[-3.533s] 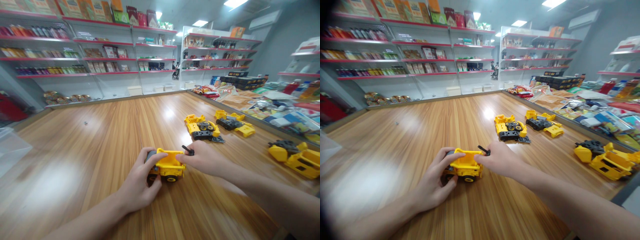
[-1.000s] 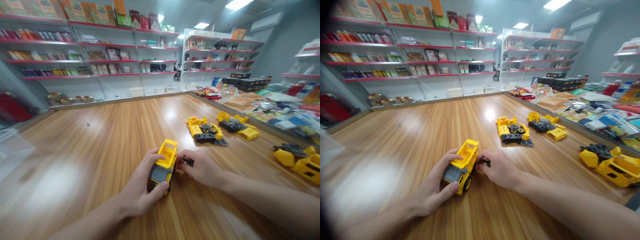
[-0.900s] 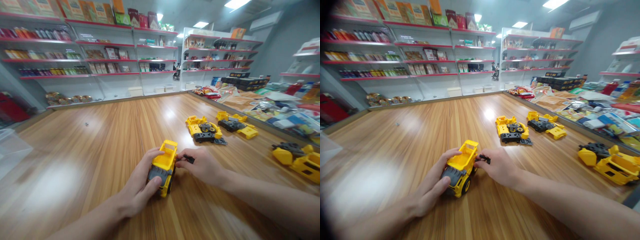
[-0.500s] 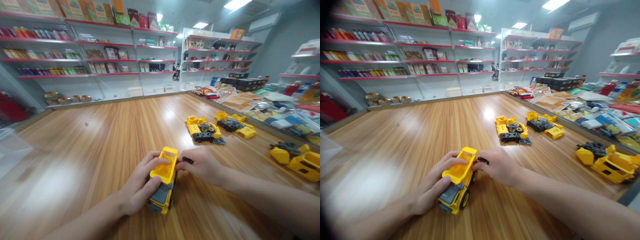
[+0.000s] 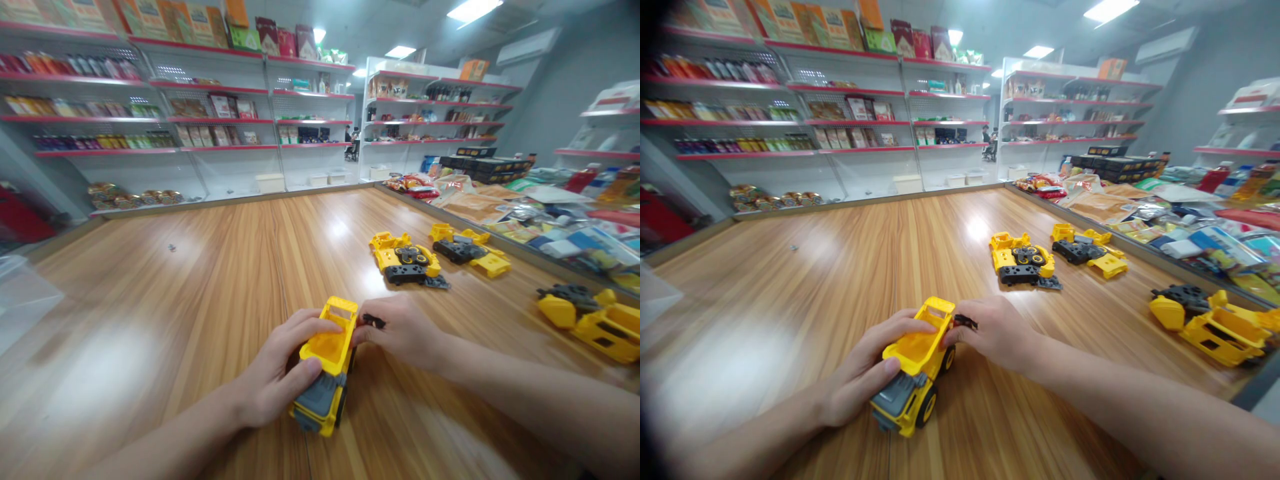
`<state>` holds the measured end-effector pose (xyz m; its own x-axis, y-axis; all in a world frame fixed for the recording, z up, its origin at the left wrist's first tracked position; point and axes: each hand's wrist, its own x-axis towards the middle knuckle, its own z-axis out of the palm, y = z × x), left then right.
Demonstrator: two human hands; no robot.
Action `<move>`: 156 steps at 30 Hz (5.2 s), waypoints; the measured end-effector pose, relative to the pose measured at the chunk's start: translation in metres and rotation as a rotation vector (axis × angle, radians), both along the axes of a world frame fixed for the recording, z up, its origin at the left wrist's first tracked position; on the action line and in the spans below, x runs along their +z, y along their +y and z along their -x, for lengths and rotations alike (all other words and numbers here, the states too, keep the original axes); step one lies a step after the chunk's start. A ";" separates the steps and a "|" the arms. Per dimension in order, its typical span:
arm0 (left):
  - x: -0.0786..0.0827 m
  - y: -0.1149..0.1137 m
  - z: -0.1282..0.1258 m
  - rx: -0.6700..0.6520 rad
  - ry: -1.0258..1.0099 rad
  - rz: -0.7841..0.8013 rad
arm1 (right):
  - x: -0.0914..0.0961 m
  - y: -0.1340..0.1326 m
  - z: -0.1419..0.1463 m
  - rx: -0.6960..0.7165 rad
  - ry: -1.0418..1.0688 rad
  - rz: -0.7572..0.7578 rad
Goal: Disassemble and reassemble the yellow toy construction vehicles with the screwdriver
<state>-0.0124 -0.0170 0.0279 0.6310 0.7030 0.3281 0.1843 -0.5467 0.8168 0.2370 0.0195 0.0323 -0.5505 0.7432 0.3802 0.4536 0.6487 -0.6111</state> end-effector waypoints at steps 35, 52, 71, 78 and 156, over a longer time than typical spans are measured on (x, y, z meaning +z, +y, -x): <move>0.001 -0.004 -0.005 0.076 0.016 -0.007 | 0.002 -0.002 0.002 0.095 -0.066 0.121; 0.001 -0.004 -0.006 0.056 -0.006 0.012 | 0.005 -0.005 0.001 -0.001 -0.094 0.052; 0.004 -0.003 0.000 -0.035 0.032 -0.088 | 0.005 -0.002 -0.003 0.075 -0.092 0.014; 0.005 -0.003 -0.002 -0.045 0.026 -0.074 | 0.005 -0.003 -0.002 0.053 -0.126 0.027; 0.010 -0.002 -0.003 0.064 0.067 -0.011 | 0.011 -0.016 0.002 0.062 -0.304 -0.174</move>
